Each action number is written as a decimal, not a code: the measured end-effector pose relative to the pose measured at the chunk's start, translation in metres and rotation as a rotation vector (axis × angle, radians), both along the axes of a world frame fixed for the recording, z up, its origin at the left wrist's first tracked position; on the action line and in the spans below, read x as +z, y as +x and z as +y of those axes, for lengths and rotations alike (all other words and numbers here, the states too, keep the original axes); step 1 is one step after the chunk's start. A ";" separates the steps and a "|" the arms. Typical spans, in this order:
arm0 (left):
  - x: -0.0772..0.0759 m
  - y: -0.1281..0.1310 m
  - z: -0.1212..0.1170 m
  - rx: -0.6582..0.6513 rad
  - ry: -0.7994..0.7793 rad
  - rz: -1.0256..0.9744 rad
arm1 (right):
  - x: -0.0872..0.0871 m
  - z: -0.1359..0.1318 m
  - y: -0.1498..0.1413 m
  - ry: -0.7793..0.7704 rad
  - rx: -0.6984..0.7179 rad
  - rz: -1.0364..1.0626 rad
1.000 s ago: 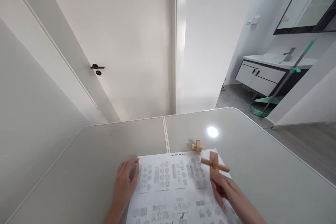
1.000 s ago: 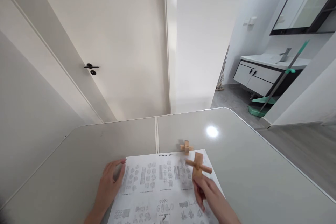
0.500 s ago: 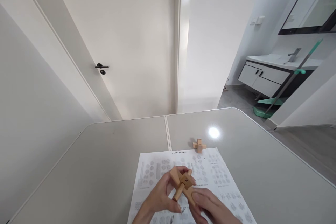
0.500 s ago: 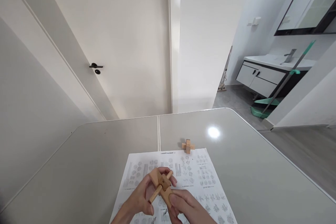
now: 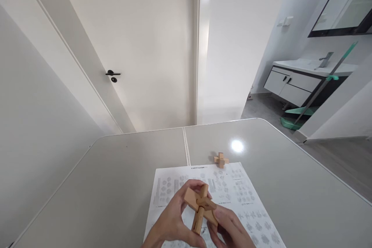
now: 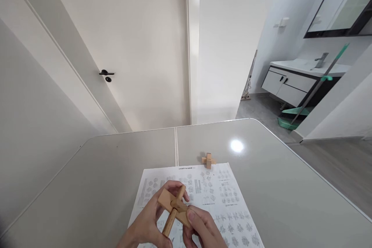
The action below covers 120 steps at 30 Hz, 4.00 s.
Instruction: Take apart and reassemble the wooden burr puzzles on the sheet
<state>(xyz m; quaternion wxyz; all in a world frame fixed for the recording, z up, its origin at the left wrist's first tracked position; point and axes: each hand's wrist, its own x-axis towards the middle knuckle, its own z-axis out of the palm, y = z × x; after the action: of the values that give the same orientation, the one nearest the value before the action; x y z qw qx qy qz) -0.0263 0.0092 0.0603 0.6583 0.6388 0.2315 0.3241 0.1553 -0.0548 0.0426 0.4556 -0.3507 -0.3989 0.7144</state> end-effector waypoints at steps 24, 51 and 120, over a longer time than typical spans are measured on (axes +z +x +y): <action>0.048 0.017 -0.014 0.215 0.335 0.636 | 0.017 0.008 0.041 0.946 -0.431 -0.908; 0.030 0.013 -0.012 0.329 0.601 0.837 | -0.021 0.011 0.022 0.011 -0.430 -0.369; -0.028 0.059 -0.013 0.196 0.449 1.216 | -0.058 -0.004 0.108 0.131 -0.296 -0.862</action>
<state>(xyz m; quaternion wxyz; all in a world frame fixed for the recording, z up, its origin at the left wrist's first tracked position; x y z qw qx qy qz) 0.0326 -0.0040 0.0327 0.2280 0.8059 0.5464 0.0039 0.2628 -0.0584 -0.0151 0.3665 -0.6392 -0.5421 0.4040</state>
